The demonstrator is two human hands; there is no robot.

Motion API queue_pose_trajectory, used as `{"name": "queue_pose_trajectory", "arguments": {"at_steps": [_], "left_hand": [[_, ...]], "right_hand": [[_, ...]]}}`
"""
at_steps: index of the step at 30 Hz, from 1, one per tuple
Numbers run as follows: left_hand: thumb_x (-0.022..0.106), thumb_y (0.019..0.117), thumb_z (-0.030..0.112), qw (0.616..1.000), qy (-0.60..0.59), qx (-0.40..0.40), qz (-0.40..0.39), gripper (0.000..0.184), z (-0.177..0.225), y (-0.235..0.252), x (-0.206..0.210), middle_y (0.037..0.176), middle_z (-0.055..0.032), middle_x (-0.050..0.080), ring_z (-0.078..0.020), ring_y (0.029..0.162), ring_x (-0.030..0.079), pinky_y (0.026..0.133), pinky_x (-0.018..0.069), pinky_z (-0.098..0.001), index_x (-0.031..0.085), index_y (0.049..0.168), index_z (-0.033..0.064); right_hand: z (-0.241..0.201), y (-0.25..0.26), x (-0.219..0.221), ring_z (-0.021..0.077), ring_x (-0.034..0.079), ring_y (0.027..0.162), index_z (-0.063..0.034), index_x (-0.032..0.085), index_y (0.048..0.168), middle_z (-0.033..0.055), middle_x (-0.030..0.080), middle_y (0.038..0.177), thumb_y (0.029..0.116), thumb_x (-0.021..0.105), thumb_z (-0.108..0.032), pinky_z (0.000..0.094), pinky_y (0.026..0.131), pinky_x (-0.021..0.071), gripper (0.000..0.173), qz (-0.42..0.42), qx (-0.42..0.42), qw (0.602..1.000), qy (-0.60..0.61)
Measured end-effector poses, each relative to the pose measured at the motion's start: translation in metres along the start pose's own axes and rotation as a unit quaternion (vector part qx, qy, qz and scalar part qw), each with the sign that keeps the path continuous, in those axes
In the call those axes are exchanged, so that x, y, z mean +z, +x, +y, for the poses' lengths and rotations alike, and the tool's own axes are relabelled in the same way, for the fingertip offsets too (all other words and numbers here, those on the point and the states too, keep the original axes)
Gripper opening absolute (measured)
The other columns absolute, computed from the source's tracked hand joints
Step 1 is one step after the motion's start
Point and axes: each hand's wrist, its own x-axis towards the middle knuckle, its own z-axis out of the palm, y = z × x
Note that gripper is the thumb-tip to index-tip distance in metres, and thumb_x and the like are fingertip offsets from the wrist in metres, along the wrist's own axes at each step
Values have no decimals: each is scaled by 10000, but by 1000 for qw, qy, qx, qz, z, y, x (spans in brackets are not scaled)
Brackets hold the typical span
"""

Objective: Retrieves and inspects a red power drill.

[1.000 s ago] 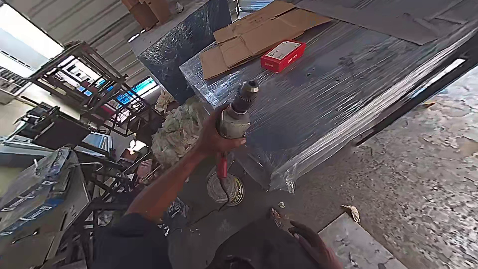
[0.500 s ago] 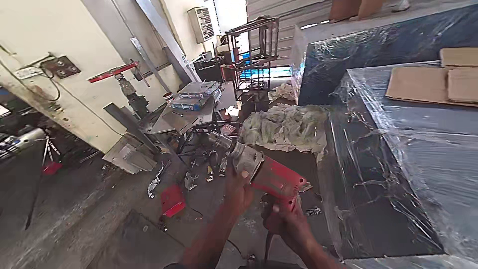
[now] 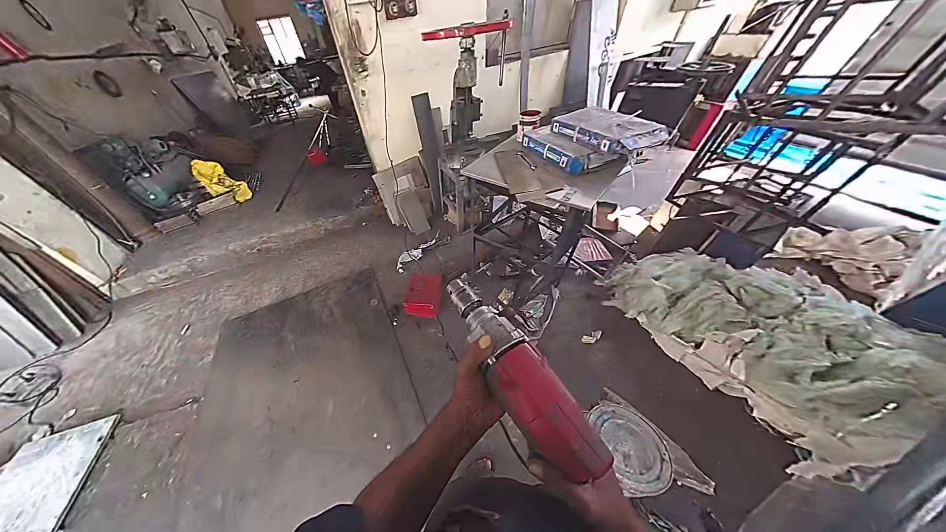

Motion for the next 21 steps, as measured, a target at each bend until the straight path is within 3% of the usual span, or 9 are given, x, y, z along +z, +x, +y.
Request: {"name": "queue_pose_trajectory", "arguments": {"at_steps": [5,9,11,13,14,16,18,19,21], "left_hand": [[856,753,444,1000,21,10,-6,754,3,-17,-10,1125,-190,707,-313,996,716,903,582,-518,593,1356,75],[831,762,496,998,19,40,-51,760,3,-31,-14,1134,-174,707,-312,986,715,881,586,-503,586,1367,107],[808,761,525,993,-11,58,-105,729,3,-36,-11,1097,-168,712,-335,957,715,861,586,-512,609,1332,118],[785,741,584,984,-21,82,-157,700,4,-41,-8,1040,-126,721,-328,913,713,818,591,-503,654,1285,163],[768,739,621,980,-20,95,-173,711,8,-43,-8,1038,-111,726,-324,919,712,831,590,-507,666,1285,177],[724,746,690,983,3,107,-147,784,24,-55,-10,1143,-98,728,-328,1061,702,953,554,-568,654,1334,175],[705,720,775,988,69,139,0,854,41,-74,-12,1206,-118,720,-326,1108,698,943,554,-597,661,1317,165],[705,714,791,987,91,129,34,944,46,-86,-21,1293,-156,667,-357,1142,671,942,548,-612,594,1407,159],[794,714,662,984,91,138,67,913,58,-93,-30,1282,-184,659,-340,1080,693,891,585,-545,553,1427,145]], "right_hand": [[0,-10,2,46,708,1031,-103,639,1269,-42,748,1109,799,879,-440,275,965,593,626,-20,-32,998,-46],[-2,-8,-6,110,707,1077,-29,543,1382,32,732,1183,797,898,-371,332,999,590,765,-124,-31,992,-9],[-5,-7,-5,-6,652,1153,-67,470,1477,-26,700,1275,805,875,-420,235,1045,543,861,-147,-86,984,-55],[-7,-2,-1,-10,623,1204,-107,358,1592,27,667,1354,866,753,-543,242,1059,515,935,-136,-170,967,-134],[-9,2,2,37,664,1147,-104,353,1593,68,694,1299,891,693,-567,280,1007,547,907,-124,-212,952,-184],[-15,10,12,132,731,912,-66,439,1532,100,759,1071,896,638,-546,340,808,601,821,-99,-286,915,-266],[-23,28,20,195,695,724,-59,510,1468,92,741,871,931,601,-490,371,676,569,694,-100,-339,875,-330],[-24,34,21,225,674,688,-78,505,1475,89,717,822,952,593,-421,392,653,552,632,-121,-349,858,-356],[-23,52,27,250,671,696,-111,470,1519,85,709,828,919,613,-363,414,648,543,666,-172,-363,832,-383]]}}
